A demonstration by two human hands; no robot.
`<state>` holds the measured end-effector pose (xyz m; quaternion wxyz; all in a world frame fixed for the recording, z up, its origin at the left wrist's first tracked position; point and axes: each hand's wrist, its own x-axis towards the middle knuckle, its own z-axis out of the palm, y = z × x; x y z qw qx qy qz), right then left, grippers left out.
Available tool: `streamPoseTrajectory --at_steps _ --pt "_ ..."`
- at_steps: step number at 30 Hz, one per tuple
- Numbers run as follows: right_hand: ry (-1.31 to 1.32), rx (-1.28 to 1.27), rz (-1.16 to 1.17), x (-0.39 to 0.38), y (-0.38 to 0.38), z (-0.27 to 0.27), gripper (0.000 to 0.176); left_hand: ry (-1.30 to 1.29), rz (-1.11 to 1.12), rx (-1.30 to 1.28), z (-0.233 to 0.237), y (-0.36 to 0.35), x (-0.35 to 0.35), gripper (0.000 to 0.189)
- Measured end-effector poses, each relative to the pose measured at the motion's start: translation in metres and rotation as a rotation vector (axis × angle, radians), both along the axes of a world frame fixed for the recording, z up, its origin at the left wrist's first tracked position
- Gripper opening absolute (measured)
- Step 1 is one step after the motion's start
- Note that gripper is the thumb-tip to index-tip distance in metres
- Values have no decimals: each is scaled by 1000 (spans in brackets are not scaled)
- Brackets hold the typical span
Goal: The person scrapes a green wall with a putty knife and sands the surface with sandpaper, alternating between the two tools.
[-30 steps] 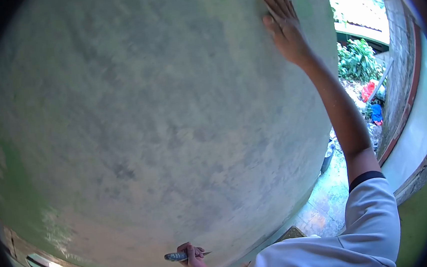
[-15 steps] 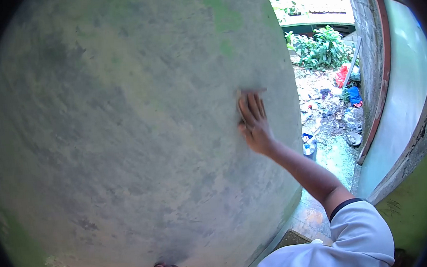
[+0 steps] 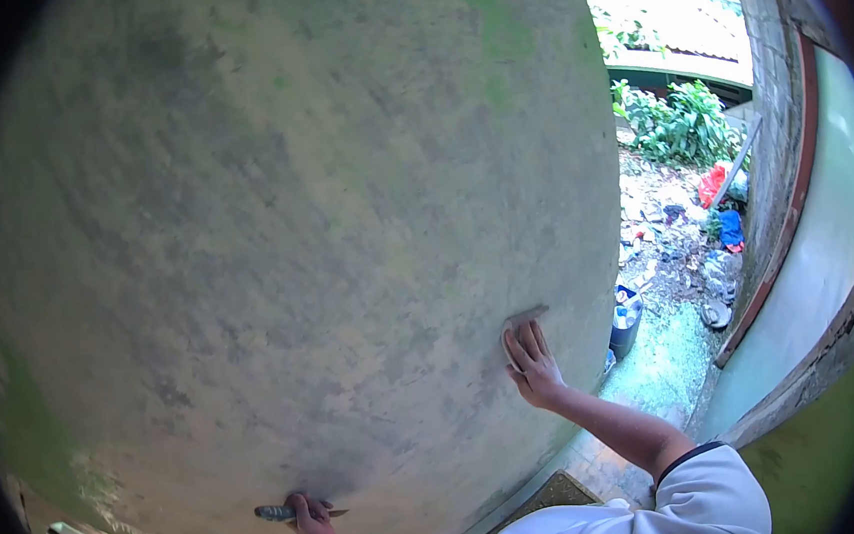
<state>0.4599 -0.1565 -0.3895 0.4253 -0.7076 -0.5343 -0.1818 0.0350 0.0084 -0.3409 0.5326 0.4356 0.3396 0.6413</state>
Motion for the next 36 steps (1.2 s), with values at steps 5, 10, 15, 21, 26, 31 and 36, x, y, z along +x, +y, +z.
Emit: streamPoseTrajectory --at_steps 5,10,15,21,26,31,36 --pt "140 -266 163 -53 -16 -51 55 88 -185 259 -5 -27 9 53" --pt "631 -371 802 -113 -23 -130 37 219 -492 -14 -62 -72 14 83" --pt "1043 -891 829 -163 -2 -83 27 357 -731 -583 -69 -113 18 70" --pt "1535 -744 1076 -213 17 -24 23 350 -672 -512 -50 -128 1 37" --pt "1474 -778 1211 -253 26 -2 26 225 -741 -510 -33 -136 -19 42" --pt "1204 -793 1275 -269 43 -1 32 304 -630 -477 -39 -140 -36 37" --pt "1096 -627 1325 -281 50 3 36 108 -397 -482 -58 -142 -49 31"
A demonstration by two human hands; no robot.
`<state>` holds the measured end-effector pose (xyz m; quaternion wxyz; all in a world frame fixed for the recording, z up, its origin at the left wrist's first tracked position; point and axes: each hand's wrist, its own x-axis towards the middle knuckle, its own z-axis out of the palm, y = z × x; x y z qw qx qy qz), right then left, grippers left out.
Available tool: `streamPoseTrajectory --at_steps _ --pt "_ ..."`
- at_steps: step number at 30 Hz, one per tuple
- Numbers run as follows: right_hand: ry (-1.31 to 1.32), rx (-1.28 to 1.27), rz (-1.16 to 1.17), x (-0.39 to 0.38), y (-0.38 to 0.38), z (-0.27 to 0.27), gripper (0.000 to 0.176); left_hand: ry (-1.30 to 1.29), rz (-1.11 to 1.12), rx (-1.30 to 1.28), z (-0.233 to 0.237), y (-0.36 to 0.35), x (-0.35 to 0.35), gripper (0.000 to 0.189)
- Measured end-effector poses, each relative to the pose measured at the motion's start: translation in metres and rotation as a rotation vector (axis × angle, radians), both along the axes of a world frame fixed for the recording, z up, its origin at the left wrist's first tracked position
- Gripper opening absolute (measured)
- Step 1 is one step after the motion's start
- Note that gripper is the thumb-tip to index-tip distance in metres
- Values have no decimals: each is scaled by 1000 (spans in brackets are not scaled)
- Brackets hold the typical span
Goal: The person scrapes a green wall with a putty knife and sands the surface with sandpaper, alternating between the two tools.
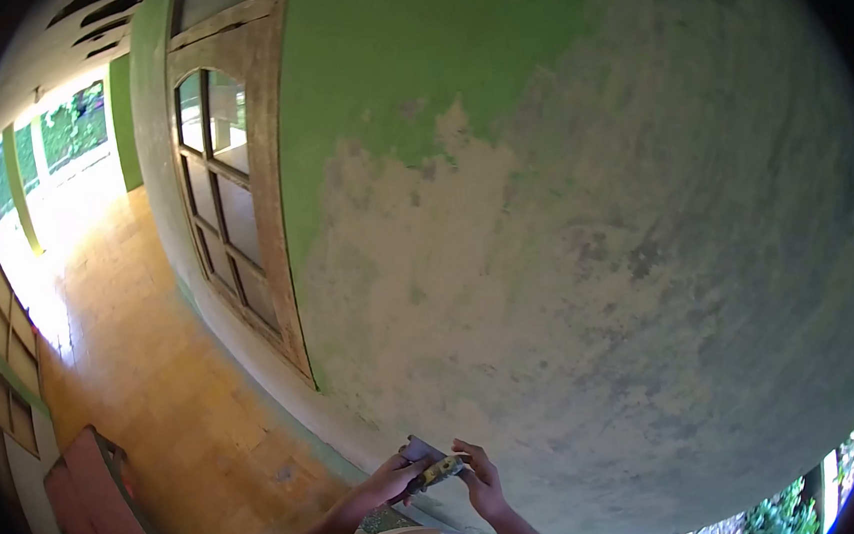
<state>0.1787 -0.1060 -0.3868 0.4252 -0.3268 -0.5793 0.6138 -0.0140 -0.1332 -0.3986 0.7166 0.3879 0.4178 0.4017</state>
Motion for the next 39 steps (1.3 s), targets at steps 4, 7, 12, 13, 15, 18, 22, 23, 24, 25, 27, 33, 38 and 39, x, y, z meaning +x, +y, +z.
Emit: streamPoseTrajectory --at_steps 4,7,12,13,15,18,22,23,24,25,27,33,38,39 --pt "-81 127 103 -10 -1 2 37 -55 60 44 6 -3 -10 30" --pt "-82 166 204 -16 3 -1 40 -31 102 38 13 -8 -15 30" --pt "-78 228 218 -39 -3 5 41 -22 206 37 28 -18 -23 32" --pt "-81 228 218 -43 -4 6 42 -29 227 40 30 -19 -25 33" --pt "-84 229 220 -47 -3 7 43 30 237 53 39 -22 -29 32" --pt "-127 365 253 -57 -2 7 47 88 250 88 29 -21 -38 32" --pt "-139 416 201 -72 -9 26 52 73 276 100 13 -21 -44 25" --pt "-127 427 172 -76 -9 32 54 74 271 98 10 -21 -44 25" --pt "-125 424 169 -79 -6 35 54 -11 362 182 6 -19 -44 25" --pt "-50 442 121 -80 -1 38 52 -94 454 267 1 -17 -47 25" --pt "29 455 70 -81 11 52 50 -80 575 316 -11 -8 -59 27" --pt "497 445 47 -74 45 160 41 -42 796 312 -6 -20 -98 36" --pt "413 821 7 -70 56 260 39 -77 789 307 -12 -30 -108 35" --pt "379 928 -18 -73 56 277 36 -78 783 310 -15 -31 -109 35"
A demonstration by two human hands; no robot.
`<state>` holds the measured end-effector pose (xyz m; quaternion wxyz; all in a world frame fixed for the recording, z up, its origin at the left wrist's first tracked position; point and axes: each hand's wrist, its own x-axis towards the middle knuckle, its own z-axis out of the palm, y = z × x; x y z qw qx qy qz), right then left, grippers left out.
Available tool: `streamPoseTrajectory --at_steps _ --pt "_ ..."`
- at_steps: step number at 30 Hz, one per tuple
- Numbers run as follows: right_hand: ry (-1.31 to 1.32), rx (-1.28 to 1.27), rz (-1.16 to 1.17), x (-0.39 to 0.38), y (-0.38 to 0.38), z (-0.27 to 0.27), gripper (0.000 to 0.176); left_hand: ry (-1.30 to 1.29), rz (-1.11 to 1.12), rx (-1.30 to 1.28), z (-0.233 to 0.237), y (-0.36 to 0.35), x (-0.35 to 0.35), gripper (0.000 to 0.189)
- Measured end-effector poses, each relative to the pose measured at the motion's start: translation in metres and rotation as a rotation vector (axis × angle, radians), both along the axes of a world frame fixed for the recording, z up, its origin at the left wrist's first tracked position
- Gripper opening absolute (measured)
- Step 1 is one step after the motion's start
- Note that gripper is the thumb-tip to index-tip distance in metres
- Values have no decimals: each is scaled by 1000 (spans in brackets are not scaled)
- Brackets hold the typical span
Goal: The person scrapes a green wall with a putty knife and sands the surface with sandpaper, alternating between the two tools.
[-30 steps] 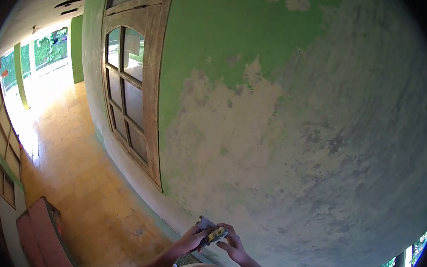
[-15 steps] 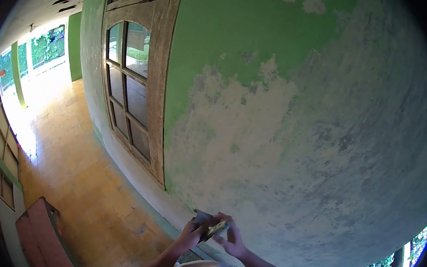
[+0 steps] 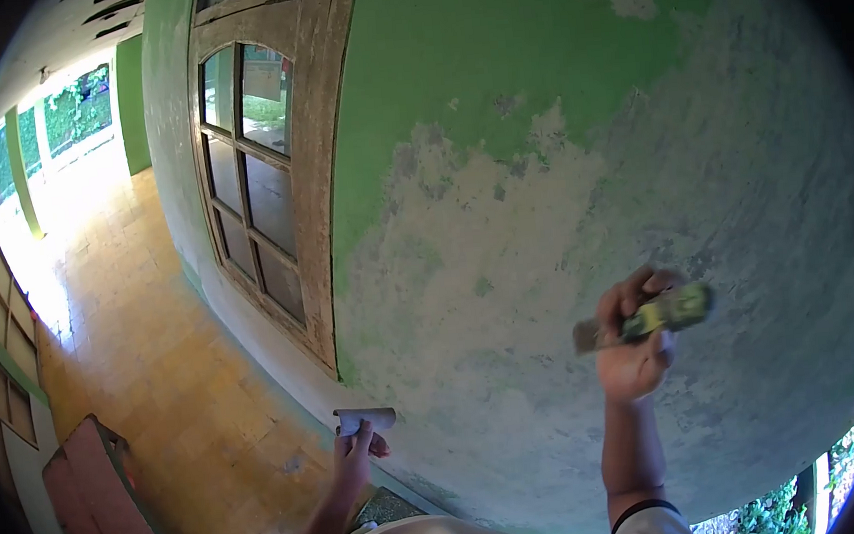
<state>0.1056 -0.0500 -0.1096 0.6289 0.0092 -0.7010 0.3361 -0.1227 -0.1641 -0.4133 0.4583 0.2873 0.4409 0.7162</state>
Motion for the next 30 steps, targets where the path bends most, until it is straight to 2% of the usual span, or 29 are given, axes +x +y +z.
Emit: streamPoseTrajectory --at_steps 1,3,4,7,9,10,13,16,18,19,21,22,24,25,26,28,29,30 --pt "0 4 -5 1 4 15 36 -12 3 -4 -3 -1 0 34" --pt "-48 219 10 2 13 45 31 -28 2 0 -4 0 -1 33" --pt "-52 225 6 -5 15 61 31 -32 9 -5 -2 -2 -1 33" --pt "74 325 8 -26 10 108 27 -31 20 -1 -2 -5 -3 32" --pt "-40 333 -176 -33 4 132 19 -24 50 -9 -5 -6 -5 30" --pt "-45 342 -177 -33 0 141 19 -30 48 -1 -6 -7 -7 30" --pt "35 419 186 -30 2 158 14 -20 82 -1 -8 -11 -12 29" --pt "103 417 295 -40 22 153 14 -5 94 1 -5 -15 -19 28" --pt "93 378 -505 -66 50 138 21 -21 108 7 -7 -15 -21 29" --pt "92 380 -507 -67 50 134 21 -33 124 9 -8 -16 -23 30" --pt "84 385 -268 -71 45 130 21 -32 132 5 -9 -18 -27 31" --pt "81 387 -267 -67 41 130 21 -27 138 -6 -9 -20 -28 32" --pt "224 374 160 -55 29 136 20 -15 138 -12 -7 -23 -30 32" --pt "246 409 256 -54 23 137 21 3 137 -20 -7 -22 -30 32" --pt "246 410 257 -58 31 136 21 3 138 -18 -8 -21 -30 32" --pt "267 205 -225 -71 62 129 22 -10 113 -24 -12 -20 -31 31" --pt "214 131 16 -70 71 127 22 -8 112 -26 -12 -21 -31 31" --pt "213 133 19 -71 68 128 22 -16 115 -13 -11 -19 -29 31"
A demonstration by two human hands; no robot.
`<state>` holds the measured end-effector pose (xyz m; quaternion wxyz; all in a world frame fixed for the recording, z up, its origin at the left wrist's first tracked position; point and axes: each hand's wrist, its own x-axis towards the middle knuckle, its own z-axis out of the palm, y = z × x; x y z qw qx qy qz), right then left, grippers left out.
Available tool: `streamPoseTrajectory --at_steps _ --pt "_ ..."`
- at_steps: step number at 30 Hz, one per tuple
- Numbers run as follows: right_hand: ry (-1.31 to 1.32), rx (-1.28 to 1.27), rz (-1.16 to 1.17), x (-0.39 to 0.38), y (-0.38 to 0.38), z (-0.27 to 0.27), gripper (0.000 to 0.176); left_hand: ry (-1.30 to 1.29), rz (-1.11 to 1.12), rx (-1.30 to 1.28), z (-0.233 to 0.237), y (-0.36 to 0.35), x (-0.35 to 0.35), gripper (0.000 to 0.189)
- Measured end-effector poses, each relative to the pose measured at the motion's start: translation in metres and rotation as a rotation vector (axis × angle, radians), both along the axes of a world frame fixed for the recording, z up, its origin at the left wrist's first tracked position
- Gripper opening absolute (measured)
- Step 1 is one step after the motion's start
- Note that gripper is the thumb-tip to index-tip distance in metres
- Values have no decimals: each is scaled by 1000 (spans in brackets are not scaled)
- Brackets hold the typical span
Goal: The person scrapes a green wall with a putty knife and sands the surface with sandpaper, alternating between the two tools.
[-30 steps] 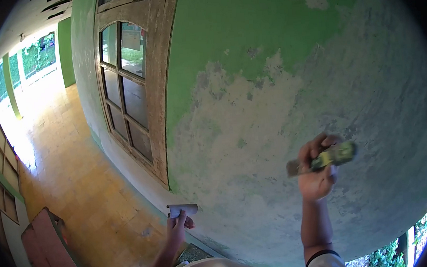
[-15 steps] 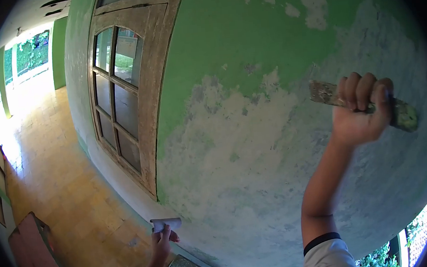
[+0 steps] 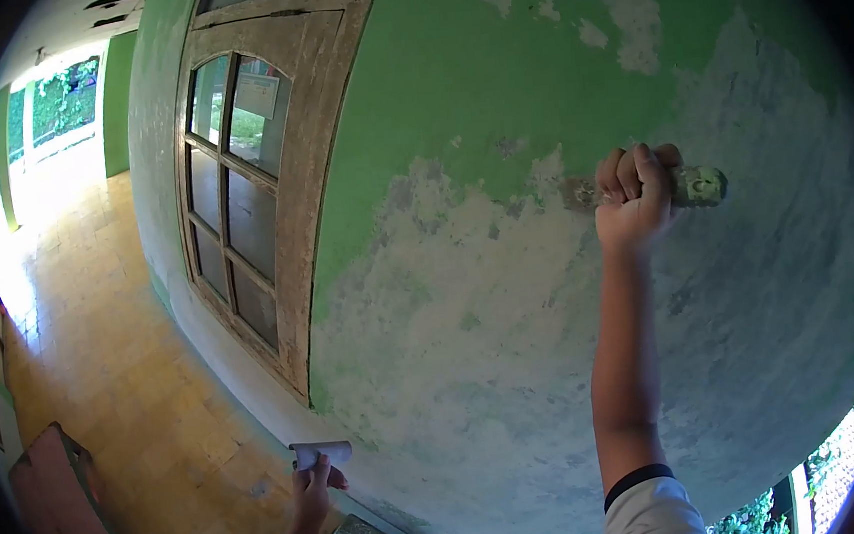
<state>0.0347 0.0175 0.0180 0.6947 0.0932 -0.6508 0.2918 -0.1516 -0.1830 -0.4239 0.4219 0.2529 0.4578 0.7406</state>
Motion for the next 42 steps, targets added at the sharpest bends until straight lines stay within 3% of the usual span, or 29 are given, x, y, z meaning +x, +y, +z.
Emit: streamPoseTrajectory --at_steps 3,5,6,8,10,12,13,15,16,18,20,22,24,27,28,31,33,34,36,41,42 --pt "3 62 -79 3 -27 1 23 -6 10 24 0 4 0 31" --pt "-42 418 94 12 -41 0 23 -4 13 32 0 7 0 30" --pt "-43 416 94 6 -35 -2 23 2 7 18 0 7 0 30" --pt "-54 165 -393 -10 -17 -12 25 10 -10 -4 -2 4 -1 30" --pt "-123 216 -362 -5 -16 -10 25 2 -19 6 -2 6 0 31" --pt "-22 178 -45 0 -27 -11 23 -11 -13 -4 -2 4 1 31" --pt "-24 181 -42 4 -34 -10 23 -22 -3 -9 -1 5 1 31" --pt "1 423 131 13 -44 -8 23 -30 -3 -10 -5 7 1 31" --pt "1 419 127 9 -35 -9 23 -33 -10 -19 -7 6 1 31" --pt "-73 225 -341 -4 -11 -11 24 -11 -22 -25 -4 5 2 30" --pt "-108 241 -298 -1 -15 -9 24 2 -19 -15 -4 8 3 30" --pt "-56 317 82 7 -27 -10 23 -11 -23 3 -6 8 3 29" --pt "-40 410 180 8 -33 -10 23 -10 -29 -1 -7 9 3 28" --pt "-73 139 -347 -6 -15 -13 26 -4 -49 -9 -9 6 5 27" --pt "-70 140 -347 -5 -16 -13 26 -7 -52 8 -8 7 5 26" --pt "-126 218 -243 3 -24 -15 28 22 -66 -14 -1 5 5 27" --pt "-37 400 190 9 -31 -15 24 23 -52 -26 6 4 6 29" --pt "-39 399 193 5 -21 -14 24 26 -46 -44 8 3 7 31" --pt "-44 284 -455 -6 0 -16 29 11 -58 -35 2 4 7 32" --pt "-129 192 -111 -8 -26 -11 28 -7 -51 -39 -2 3 7 36" --pt "-88 293 8 -2 -32 -8 27 2 -52 -42 -1 2 6 35"
